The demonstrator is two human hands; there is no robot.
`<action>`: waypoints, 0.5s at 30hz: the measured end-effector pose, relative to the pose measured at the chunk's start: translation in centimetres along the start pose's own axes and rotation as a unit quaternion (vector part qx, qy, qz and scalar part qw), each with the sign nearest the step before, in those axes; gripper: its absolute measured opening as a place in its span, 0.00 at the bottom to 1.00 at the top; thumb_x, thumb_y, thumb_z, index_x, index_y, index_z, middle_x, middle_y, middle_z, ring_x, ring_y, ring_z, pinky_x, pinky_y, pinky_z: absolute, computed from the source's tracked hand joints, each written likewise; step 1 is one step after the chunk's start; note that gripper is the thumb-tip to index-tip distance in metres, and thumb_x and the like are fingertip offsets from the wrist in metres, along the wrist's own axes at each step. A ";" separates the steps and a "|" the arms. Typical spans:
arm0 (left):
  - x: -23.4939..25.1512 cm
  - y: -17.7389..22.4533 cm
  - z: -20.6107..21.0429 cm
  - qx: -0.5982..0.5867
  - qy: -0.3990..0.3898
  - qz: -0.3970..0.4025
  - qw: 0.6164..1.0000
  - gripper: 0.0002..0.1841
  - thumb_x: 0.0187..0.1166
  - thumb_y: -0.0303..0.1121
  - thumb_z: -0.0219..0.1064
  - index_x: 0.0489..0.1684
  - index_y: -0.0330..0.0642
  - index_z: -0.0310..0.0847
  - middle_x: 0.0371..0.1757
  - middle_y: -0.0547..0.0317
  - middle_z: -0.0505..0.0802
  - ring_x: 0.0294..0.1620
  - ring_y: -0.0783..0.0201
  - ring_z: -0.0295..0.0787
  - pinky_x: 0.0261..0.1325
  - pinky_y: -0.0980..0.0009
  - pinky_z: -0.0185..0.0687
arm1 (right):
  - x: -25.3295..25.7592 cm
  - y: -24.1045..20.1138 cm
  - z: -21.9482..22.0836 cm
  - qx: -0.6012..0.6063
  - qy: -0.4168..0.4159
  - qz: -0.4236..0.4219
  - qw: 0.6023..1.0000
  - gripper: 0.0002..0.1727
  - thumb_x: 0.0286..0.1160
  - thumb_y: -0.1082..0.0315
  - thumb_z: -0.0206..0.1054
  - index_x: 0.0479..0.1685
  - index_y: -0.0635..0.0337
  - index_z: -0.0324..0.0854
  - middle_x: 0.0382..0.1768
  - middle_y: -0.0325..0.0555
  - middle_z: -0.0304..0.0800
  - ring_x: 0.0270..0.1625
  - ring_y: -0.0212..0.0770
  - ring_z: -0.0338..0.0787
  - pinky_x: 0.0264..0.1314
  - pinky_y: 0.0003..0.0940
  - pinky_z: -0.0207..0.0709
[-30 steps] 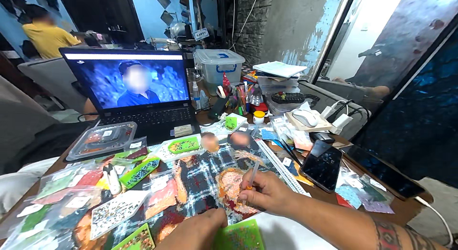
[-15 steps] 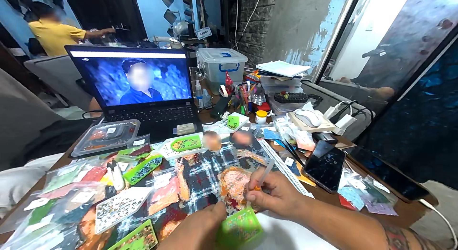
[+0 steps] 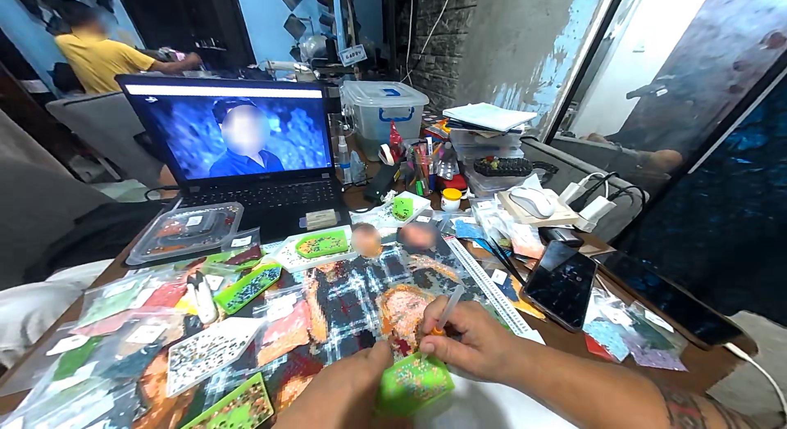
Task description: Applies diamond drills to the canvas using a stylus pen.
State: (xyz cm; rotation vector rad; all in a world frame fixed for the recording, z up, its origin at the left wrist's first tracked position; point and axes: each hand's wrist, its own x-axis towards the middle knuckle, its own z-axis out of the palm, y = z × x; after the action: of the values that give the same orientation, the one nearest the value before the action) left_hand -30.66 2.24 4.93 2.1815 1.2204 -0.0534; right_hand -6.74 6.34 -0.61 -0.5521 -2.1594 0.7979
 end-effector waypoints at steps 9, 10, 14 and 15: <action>0.1 -0.1 0.3 -0.006 0.022 0.012 1.000 0.30 0.74 0.47 0.77 0.66 0.31 0.77 0.49 0.36 0.91 0.51 0.37 0.91 0.55 0.39 0.84 | 0.1 0.0 0.1 -0.001 0.001 -0.003 1.000 0.15 0.89 0.59 0.61 0.46 0.66 0.76 0.28 0.45 0.82 0.28 0.24 0.78 0.34 0.16 0.73; 0.1 -0.1 0.4 -0.006 0.024 0.011 1.000 0.30 0.75 0.47 0.77 0.66 0.31 0.77 0.49 0.36 0.91 0.51 0.37 0.91 0.56 0.39 0.84 | 0.1 -0.1 0.2 -0.001 -0.001 -0.005 1.000 0.15 0.89 0.59 0.61 0.46 0.66 0.76 0.29 0.46 0.83 0.29 0.25 0.79 0.34 0.16 0.73; 0.2 -0.1 0.5 -0.008 0.032 0.016 0.999 0.30 0.75 0.46 0.77 0.65 0.31 0.77 0.48 0.36 0.91 0.51 0.37 0.91 0.55 0.39 0.84 | 0.1 -0.2 0.4 -0.003 -0.005 -0.011 1.000 0.15 0.89 0.60 0.61 0.46 0.67 0.77 0.30 0.47 0.82 0.29 0.26 0.78 0.34 0.17 0.73; 0.2 -0.2 0.6 -0.008 0.033 0.016 0.999 0.30 0.75 0.47 0.77 0.65 0.31 0.77 0.48 0.36 0.91 0.51 0.37 0.91 0.55 0.39 0.84 | 0.1 -0.2 0.4 -0.001 -0.008 -0.012 1.000 0.15 0.89 0.60 0.61 0.46 0.67 0.76 0.30 0.48 0.83 0.29 0.26 0.79 0.34 0.17 0.73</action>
State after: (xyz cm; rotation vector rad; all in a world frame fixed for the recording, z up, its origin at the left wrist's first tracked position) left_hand -30.52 2.13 4.33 2.2036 1.2191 0.0419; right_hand -7.16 6.17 -0.65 -0.5221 -2.1773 0.7890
